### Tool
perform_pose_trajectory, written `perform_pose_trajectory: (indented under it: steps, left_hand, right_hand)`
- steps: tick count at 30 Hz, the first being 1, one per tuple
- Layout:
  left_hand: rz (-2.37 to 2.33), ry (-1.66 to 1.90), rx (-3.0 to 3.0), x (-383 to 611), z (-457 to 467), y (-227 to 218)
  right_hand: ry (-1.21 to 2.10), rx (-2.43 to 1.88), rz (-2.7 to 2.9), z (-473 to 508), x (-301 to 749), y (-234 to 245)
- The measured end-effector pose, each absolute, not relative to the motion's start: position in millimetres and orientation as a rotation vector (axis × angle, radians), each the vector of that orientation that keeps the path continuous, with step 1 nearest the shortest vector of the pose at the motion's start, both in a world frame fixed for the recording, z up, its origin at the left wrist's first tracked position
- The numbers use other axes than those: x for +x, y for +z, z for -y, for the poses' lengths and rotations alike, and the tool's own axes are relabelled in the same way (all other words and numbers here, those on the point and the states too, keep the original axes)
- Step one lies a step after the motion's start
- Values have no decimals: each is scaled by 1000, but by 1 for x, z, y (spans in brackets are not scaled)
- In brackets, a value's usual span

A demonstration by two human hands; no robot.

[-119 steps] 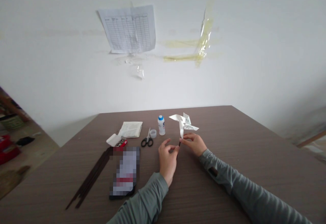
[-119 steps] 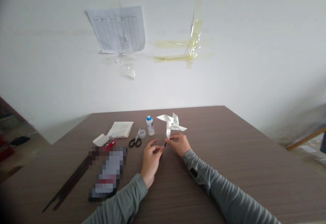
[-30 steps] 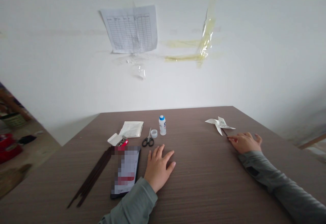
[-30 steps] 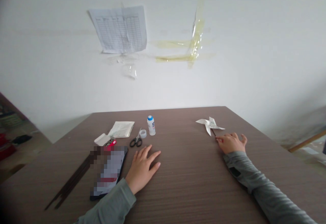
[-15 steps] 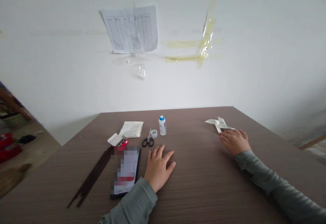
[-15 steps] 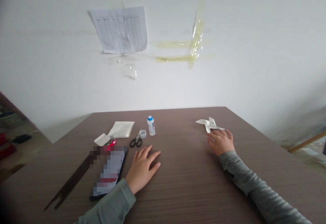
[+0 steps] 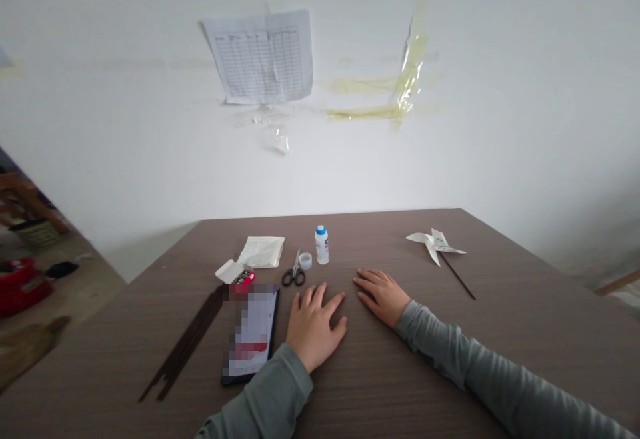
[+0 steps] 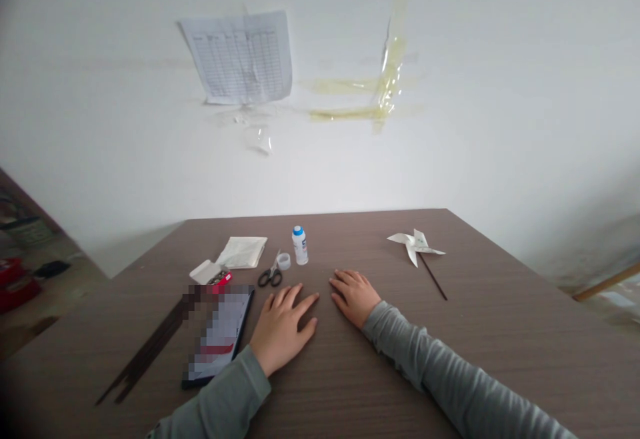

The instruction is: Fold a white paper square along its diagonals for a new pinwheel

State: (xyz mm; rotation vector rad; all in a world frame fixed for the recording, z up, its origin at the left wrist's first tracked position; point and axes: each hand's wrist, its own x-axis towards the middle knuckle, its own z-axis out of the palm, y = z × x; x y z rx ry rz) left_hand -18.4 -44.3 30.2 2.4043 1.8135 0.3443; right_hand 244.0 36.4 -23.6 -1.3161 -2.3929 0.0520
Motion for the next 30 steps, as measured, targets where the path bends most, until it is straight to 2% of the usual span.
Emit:
perform_pose_trajectory:
  steps: [16,24,30]
  left_hand:
    - [-1769,300,2478,-27,35,44]
    - [-1852,183,2451,-85,9,103]
    - [-2224,63,2336,-124,-38,129]
  right_hand:
    - [99,-1299,2373,-41,255,-26]
    - [239,-1318,2395,-43,258,-23]
    - [284,-1342,2384,-44,261,-23]
